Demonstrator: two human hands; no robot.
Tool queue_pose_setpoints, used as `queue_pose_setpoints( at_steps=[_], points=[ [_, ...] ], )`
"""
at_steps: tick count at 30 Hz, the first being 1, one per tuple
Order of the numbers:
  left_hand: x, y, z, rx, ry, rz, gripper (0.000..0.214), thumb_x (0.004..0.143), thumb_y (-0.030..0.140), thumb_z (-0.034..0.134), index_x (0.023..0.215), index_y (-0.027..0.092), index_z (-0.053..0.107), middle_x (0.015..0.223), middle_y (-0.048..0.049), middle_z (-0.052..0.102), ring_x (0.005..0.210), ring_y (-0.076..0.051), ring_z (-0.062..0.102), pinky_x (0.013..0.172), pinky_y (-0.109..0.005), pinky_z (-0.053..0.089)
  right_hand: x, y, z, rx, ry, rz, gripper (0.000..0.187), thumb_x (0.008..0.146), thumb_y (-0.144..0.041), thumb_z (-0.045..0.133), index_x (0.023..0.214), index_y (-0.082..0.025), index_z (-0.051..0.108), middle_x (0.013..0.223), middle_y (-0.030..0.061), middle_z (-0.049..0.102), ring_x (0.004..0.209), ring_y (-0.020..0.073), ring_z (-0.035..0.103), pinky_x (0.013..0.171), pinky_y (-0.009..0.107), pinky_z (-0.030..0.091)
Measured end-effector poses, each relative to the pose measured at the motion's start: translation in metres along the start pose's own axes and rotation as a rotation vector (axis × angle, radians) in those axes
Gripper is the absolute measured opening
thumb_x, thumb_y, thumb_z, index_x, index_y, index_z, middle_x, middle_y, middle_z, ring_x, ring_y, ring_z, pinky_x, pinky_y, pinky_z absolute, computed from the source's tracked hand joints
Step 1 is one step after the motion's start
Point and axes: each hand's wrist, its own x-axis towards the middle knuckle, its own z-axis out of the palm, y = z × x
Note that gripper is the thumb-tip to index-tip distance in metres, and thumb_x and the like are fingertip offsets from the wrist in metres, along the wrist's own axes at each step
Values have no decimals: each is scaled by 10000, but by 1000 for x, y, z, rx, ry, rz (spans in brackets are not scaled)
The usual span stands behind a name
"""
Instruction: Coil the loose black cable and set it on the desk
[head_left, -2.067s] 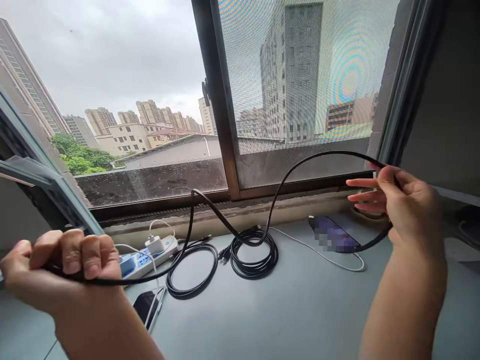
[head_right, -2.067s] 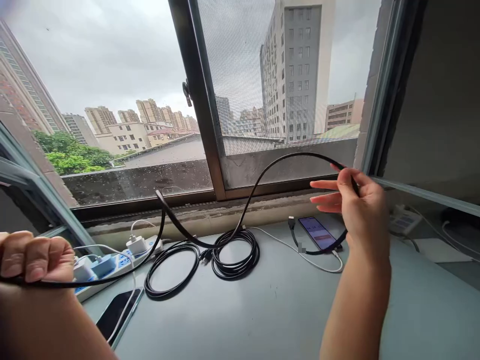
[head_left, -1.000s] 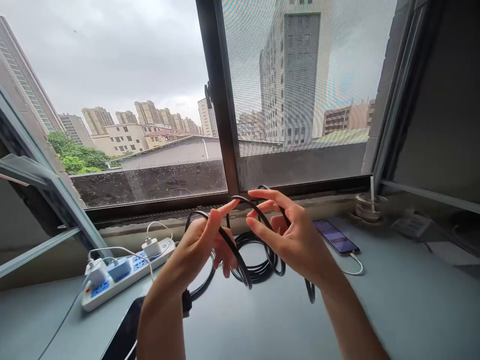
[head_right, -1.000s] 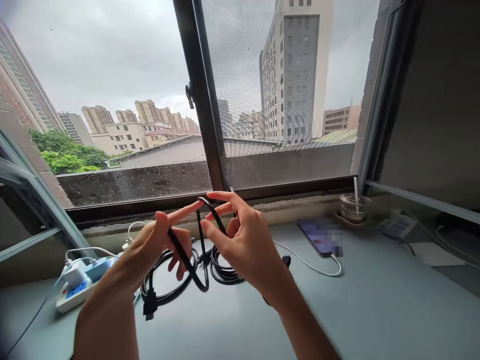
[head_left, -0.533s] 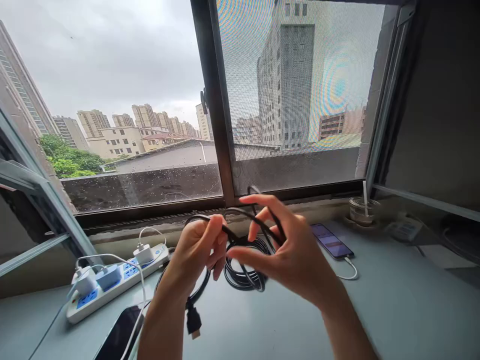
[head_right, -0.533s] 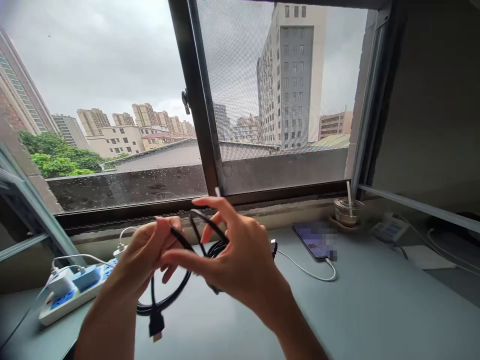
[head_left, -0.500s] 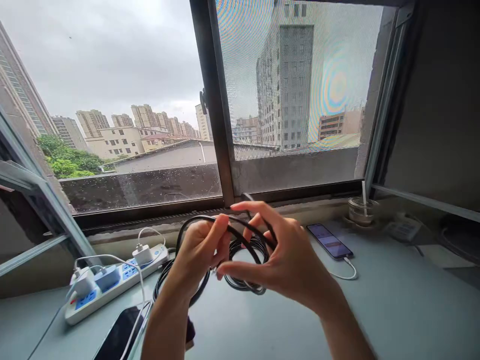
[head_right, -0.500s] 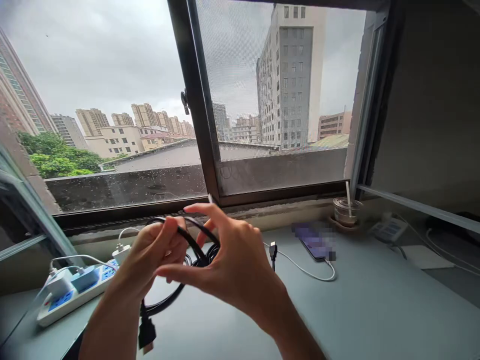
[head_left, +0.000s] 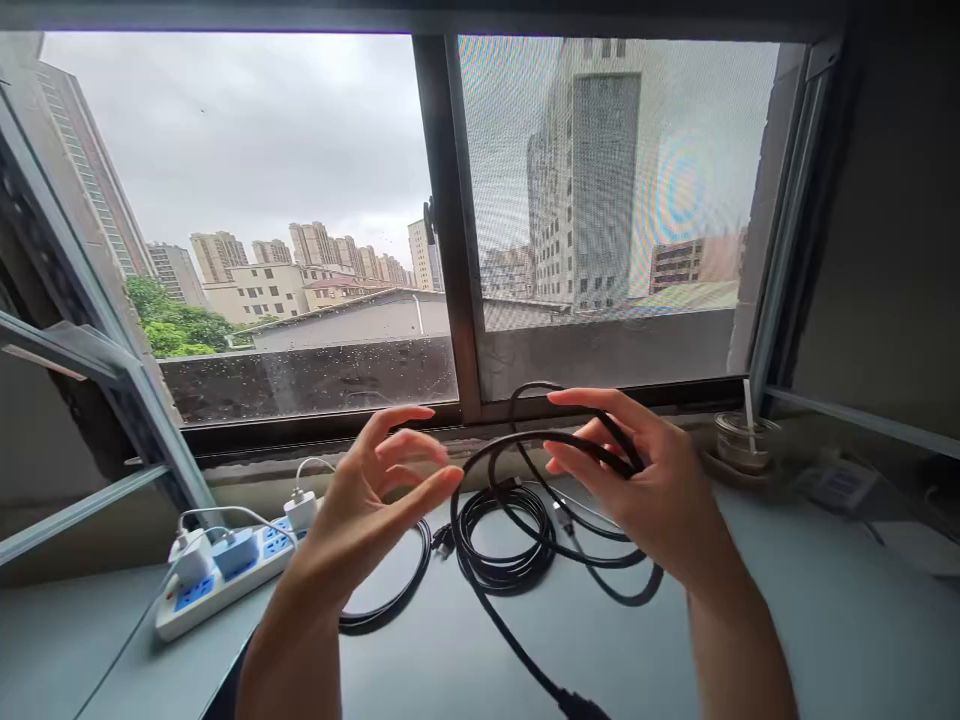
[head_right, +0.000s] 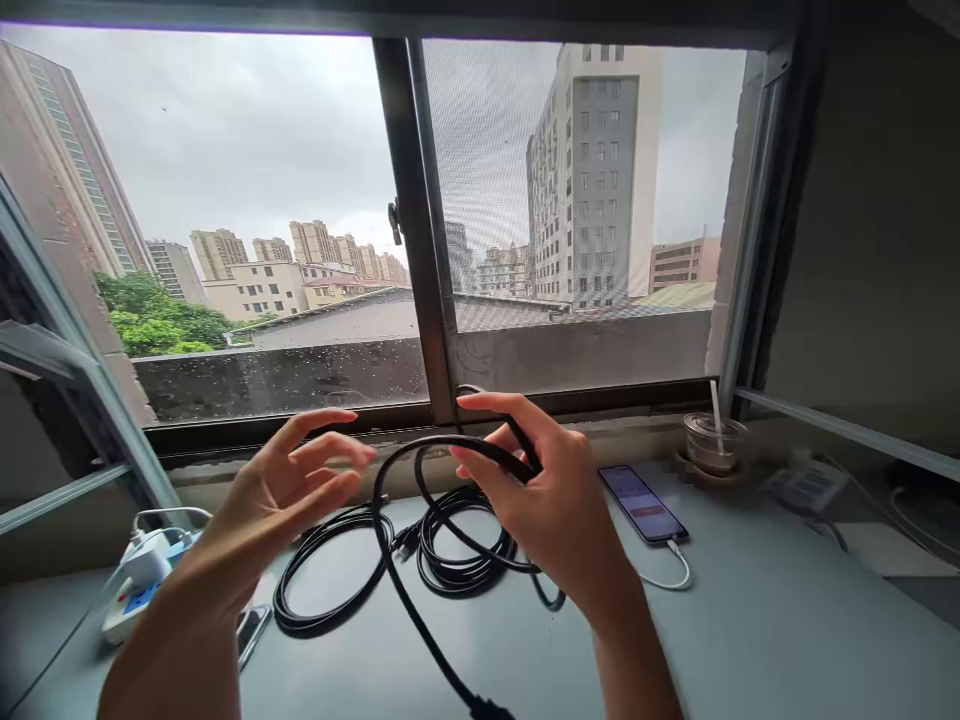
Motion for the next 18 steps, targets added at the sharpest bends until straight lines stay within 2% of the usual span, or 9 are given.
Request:
queue_pose_setpoints(
  at_steps=[2, 4, 6, 8, 10, 12, 15, 18],
  points=[
    [2, -4, 8, 61, -51, 87, 662, 646, 363, 750, 1243, 301, 469, 1189, -62, 589, 1091, -239, 552, 835, -324, 482, -3, -1, 1, -53, 8, -61, 290, 808, -353, 673, 1084, -296, 607, 619, -59, 598, 530, 104, 502, 474, 182, 391],
    [5, -10, 21, 77, -123, 163, 725, 664, 342, 740, 1312, 335, 414, 1379, -47, 442, 1262, -255, 408, 986, -359, 400, -7, 1, 5, -151, 18, -200, 324, 815, -345, 674, 1128, -317, 597, 648, -64, 616, 523, 98, 516, 505, 186, 419],
    [9, -17, 36, 10, -179, 197, 677, 722, 349, 689, 1334, 324, 398, 1417, -45, 399, 1297, -259, 364, 1049, -382, 338, -10, 2, 8, -249, 19, -366, 371, 845, -295, 647, 1202, -341, 560, 730, -60, 656, 561, 101, 553, 582, 196, 453],
    [11, -23, 50, -78, -182, 194, 608, 771, 357, 636, 1330, 296, 404, 1390, -65, 427, 1288, -267, 377, 1053, -397, 331, -13, 3, 10, -326, 21, -479, 461, 872, -253, 610, 1303, -352, 481, 781, -48, 678, 567, 108, 567, 607, 205, 466],
    [12, -26, 61, -141, -121, 175, 598, 783, 367, 618, 1327, 277, 388, 1353, -87, 453, 1278, -273, 388, 1050, -410, 331, -15, 3, 10, -396, 40, -521, 558, 881, -235, 592, 1388, -333, 381, 761, -36, 681, 520, 110, 545, 576, 212, 466],
    [12, -26, 69, -178, -16, 161, 586, 782, 379, 615, 1306, 272, 375, 1337, -96, 451, 1273, -268, 391, 1047, -416, 327, -16, 5, 9, -443, 60, -547, 580, 882, -244, 593, 1410, -294, 358, 712, -31, 673, 469, 104, 511, 540, 217, 457],
    [13, -27, 77, -212, 185, 137, 476, 777, 371, 619, 1177, 243, 394, 1288, -103, 459, 1214, -245, 447, 1006, -408, 361, -16, 7, 10, -460, 124, -639, 436, 873, -263, 621, 1296, -225, 521, 686, -24, 663, 456, 87, 507, 522, 215, 438],
    [14, -27, 81, -260, 324, 126, 413, 764, 343, 640, 1042, 225, 358, 1132, -77, 526, 1034, -183, 554, 903, -349, 423, -15, 8, 14, -496, 180, -746, 301, 859, -234, 647, 1150, -159, 619, 641, -34, 642, 449, 70, 504, 502, 219, 411]
  ],
)
